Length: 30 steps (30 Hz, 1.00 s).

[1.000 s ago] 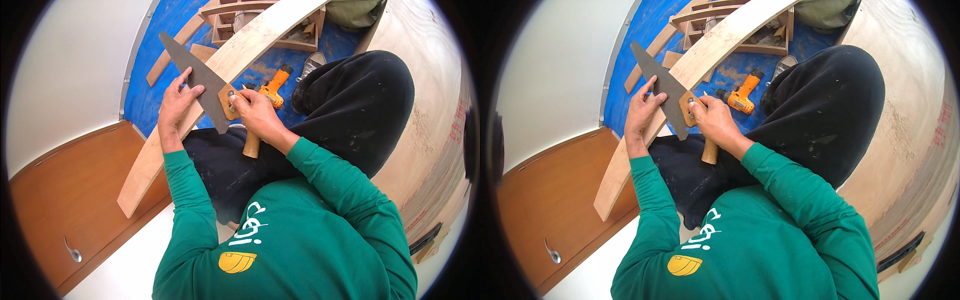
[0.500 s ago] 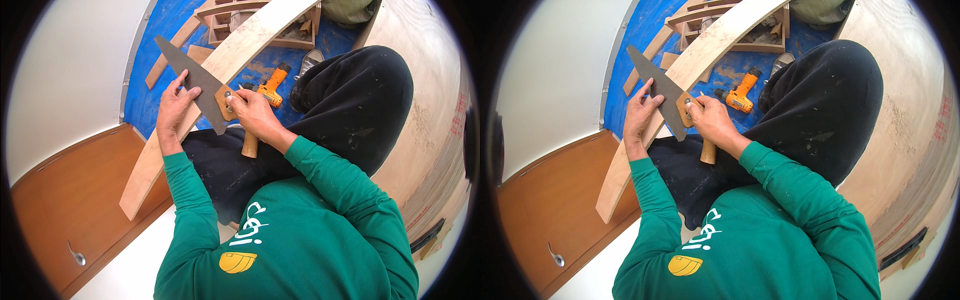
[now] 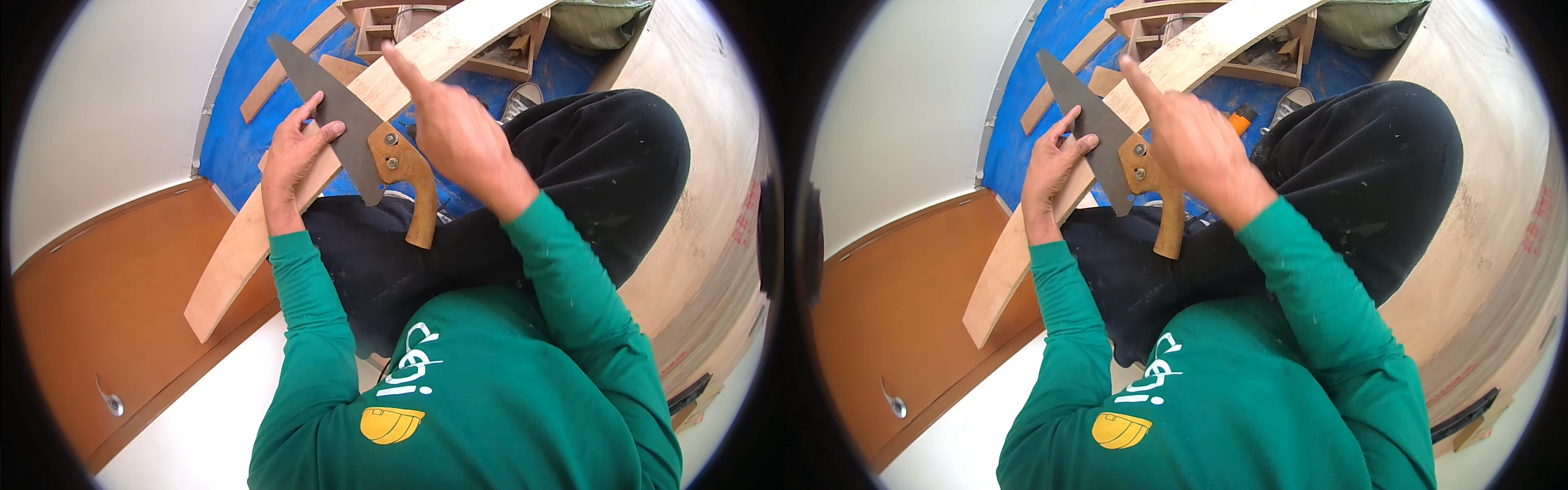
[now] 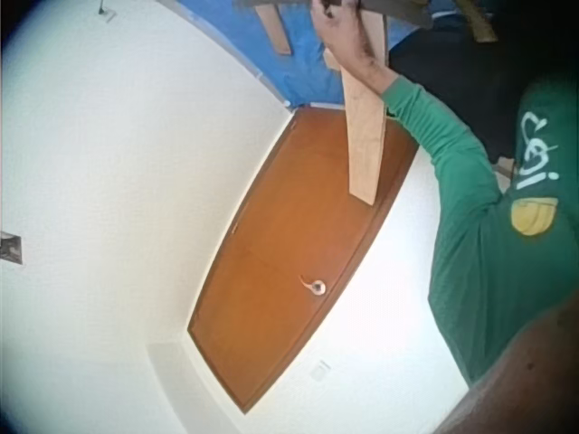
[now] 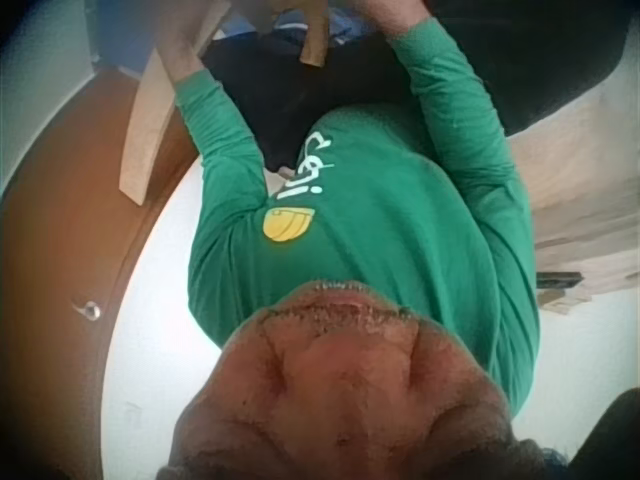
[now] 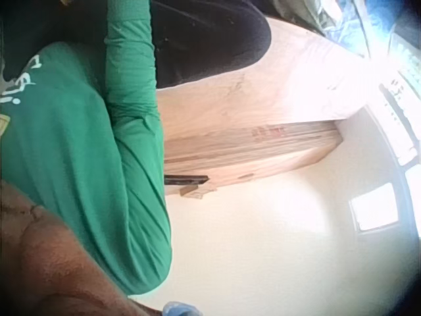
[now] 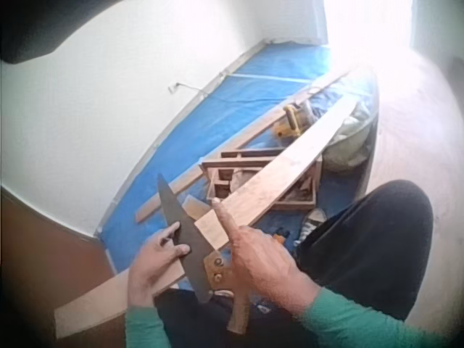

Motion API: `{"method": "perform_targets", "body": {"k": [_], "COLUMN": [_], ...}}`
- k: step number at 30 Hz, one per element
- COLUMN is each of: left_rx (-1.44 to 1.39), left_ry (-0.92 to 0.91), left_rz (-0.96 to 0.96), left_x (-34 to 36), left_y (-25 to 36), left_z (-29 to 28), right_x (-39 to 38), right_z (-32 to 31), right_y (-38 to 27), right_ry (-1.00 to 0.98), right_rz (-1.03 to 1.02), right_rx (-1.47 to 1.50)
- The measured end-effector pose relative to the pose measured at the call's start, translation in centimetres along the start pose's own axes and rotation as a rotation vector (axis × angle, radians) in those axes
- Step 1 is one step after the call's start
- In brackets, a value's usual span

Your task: The person measures and marks a wooden plank with a tape measure and pencil, then uses a hand saw to cut the plank into smaller pieces. The person also uses a cordless drill to fasten pieces together.

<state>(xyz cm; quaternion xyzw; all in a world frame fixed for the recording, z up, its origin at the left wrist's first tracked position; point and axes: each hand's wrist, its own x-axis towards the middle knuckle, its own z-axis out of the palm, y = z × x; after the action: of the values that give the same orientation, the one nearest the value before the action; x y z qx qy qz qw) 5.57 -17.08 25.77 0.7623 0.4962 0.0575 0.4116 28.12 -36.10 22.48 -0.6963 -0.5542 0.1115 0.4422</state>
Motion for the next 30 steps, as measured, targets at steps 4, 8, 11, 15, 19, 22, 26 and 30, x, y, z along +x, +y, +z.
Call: {"method": "perform_targets", "body": {"k": [4,8,11,15,19,22,26,30], "left_rx": [0.015,0.055,0.08,0.025,0.067,0.016,-0.03,-0.177], "left_ry": [0.003,-0.006,0.001,-0.022,0.004,0.007,0.025,0.07], "left_rz": [0.058,0.045,0.044,0.028,0.055,0.053,0.062,0.107], "left_x": [0.1,0.4,0.4,0.3,0.2,0.4,0.7,0.9], "left_y": [0.0,-0.2,-0.4,-0.4,-0.3,-0.5,-1.1,-1.5], "left_z": [0.0,-0.2,-0.3,-0.2,-0.3,-0.3,0.1,0.4], "right_x": [6.3,8.7,8.9,9.4,8.4,5.7,3.2,-0.8], "right_z": [2.9,6.2,7.3,6.8,3.1,-1.4,-5.3,-10.7], "right_y": [1.9,2.8,2.6,1.2,-0.6,-0.8,-0.8,-0.7], "right_ry": [-0.114,-0.137,-0.164,-0.164,-0.316,-0.392,-0.424,0.064], "right_rz": [-0.003,-0.174,-0.28,-0.387,-0.47,-0.568,-0.144,-0.009], "right_rx": [-0.146,-0.165,-0.224,-0.283,-0.428,-0.428,-0.366,-0.131]}}
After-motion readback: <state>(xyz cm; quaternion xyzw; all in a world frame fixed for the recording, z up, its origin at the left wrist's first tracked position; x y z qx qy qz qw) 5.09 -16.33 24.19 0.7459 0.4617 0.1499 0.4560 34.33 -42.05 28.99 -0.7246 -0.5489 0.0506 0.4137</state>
